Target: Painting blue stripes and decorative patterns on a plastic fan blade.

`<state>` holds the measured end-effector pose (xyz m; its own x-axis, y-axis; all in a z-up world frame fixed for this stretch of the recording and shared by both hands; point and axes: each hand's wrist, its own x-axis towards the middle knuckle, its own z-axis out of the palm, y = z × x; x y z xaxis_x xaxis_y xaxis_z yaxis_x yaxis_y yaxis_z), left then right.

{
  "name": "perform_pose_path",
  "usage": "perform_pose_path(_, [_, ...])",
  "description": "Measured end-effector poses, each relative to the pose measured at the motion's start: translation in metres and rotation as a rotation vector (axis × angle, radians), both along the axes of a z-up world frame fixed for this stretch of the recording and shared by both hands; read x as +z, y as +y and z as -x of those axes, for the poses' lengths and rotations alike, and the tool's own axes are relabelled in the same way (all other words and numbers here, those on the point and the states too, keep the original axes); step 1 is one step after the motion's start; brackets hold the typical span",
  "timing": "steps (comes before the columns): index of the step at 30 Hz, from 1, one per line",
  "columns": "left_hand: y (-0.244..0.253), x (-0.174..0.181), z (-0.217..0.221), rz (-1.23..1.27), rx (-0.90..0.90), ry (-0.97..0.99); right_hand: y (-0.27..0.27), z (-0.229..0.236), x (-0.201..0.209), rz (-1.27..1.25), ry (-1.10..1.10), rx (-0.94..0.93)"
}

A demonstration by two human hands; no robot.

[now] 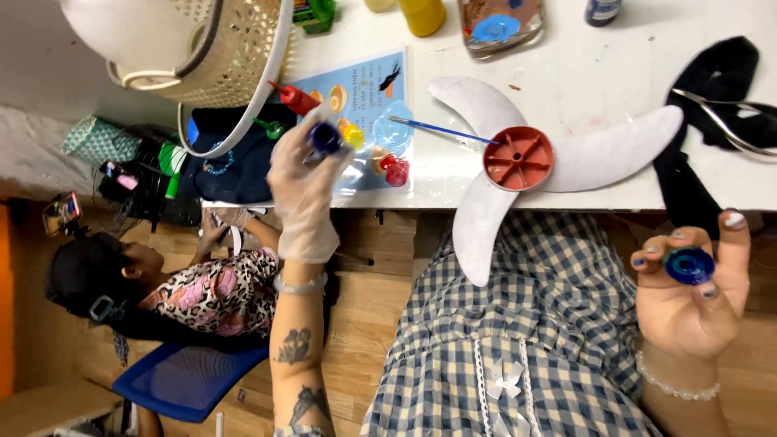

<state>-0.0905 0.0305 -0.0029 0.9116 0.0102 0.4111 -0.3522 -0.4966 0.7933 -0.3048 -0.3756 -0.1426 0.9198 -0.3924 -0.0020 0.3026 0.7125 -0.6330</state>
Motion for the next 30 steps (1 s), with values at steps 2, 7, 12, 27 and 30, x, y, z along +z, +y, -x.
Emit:
perform_pose_path(2, [-0.003,0.004,-0.008,-0.084,-0.031,-0.049,0.000,0.004,-0.004,0.045,0.016,0.024])
perform_pose_path(7, [0.000,-0.005,-0.030,-0.142,-0.106,-0.036,0.002,0.010,-0.009,0.080,0.034,0.054])
perform_pose_path(12, [0.009,-0.024,-0.058,-0.219,-0.183,-0.136,-0.011,0.019,-0.018,0.183,0.111,0.022])
perform_pose_path(27, [0.009,-0.021,-0.082,-0.559,-0.182,-0.250,-0.003,0.015,-0.015,0.098,0.060,0.014])
perform_pose_path(30, [0.007,-0.019,-0.083,-0.565,-0.205,-0.289,-0.008,0.015,-0.019,0.089,0.032,0.055])
